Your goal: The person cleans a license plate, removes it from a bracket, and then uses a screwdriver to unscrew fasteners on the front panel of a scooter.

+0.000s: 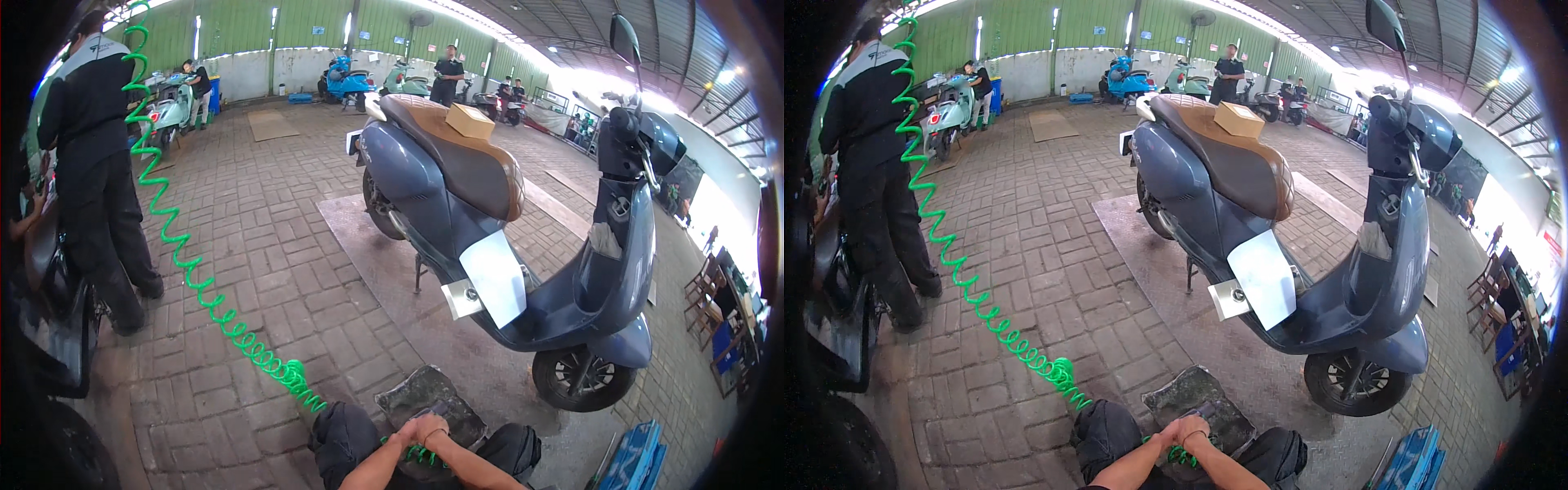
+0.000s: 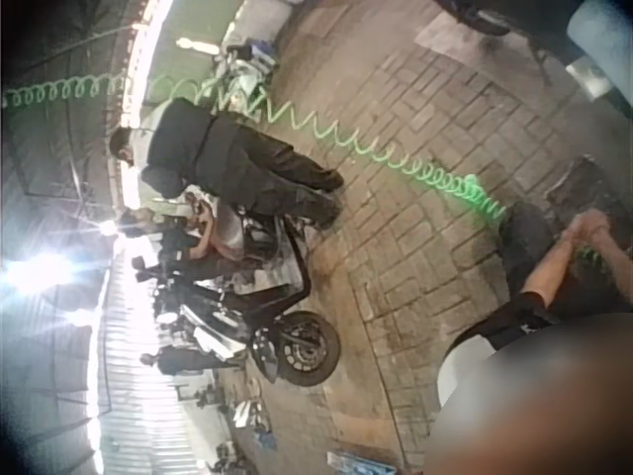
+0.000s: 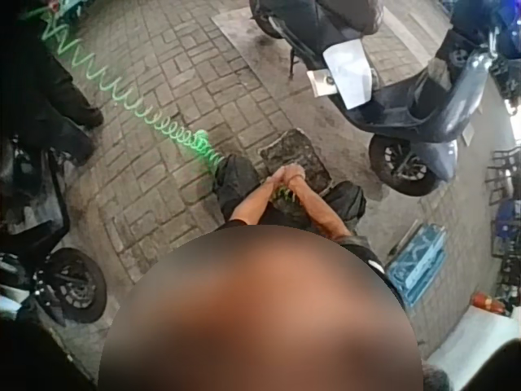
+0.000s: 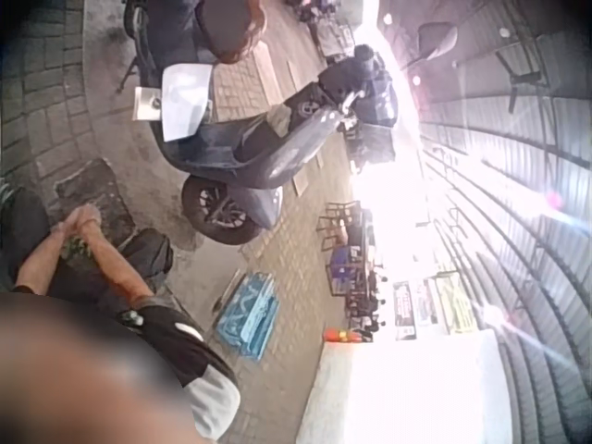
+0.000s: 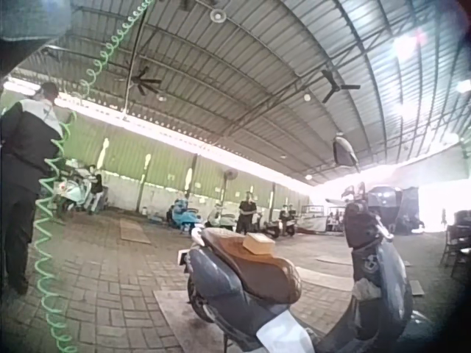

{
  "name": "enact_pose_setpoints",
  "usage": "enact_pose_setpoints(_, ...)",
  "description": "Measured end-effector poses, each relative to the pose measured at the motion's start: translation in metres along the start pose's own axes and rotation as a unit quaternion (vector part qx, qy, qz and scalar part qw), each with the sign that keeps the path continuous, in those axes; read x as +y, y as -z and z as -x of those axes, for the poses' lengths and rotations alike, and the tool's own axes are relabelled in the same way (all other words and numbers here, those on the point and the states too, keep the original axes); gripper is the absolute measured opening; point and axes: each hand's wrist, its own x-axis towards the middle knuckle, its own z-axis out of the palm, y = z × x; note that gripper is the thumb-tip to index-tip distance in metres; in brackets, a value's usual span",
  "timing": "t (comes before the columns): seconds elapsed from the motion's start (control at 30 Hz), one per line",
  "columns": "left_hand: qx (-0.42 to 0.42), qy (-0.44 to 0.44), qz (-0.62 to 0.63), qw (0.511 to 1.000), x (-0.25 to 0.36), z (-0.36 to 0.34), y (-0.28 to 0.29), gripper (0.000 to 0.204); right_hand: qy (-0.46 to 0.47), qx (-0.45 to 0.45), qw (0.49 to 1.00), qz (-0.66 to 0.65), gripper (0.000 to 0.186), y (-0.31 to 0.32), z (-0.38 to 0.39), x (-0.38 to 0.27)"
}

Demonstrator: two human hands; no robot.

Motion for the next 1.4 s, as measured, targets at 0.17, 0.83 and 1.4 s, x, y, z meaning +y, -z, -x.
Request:
enact_pose_setpoints(0.17, -0.008, 0.026, 0.001, 1.000, 0.002, -0.002, 0.002, 0.065, -0.036, 0.033, 0.999, -0.005, 0.025, -0.001, -0.001, -0.005)
enact_pose_setpoints(0.83, -0.006, 0.054, 0.020, 0.998, -0.007, -0.001, 0.005, 0.059, -0.050, 0.022, 0.998, 0.022, 0.026, 0.023, -0.011, -0.014)
enact_pose_setpoints(1.4, -0.007, 0.093, -0.005, 0.996, -0.008, -0.001, 0.010, 0.054, -0.033, 0.015, 0.999, 0.017, 0.023, 0.017, -0.010, -0.009)
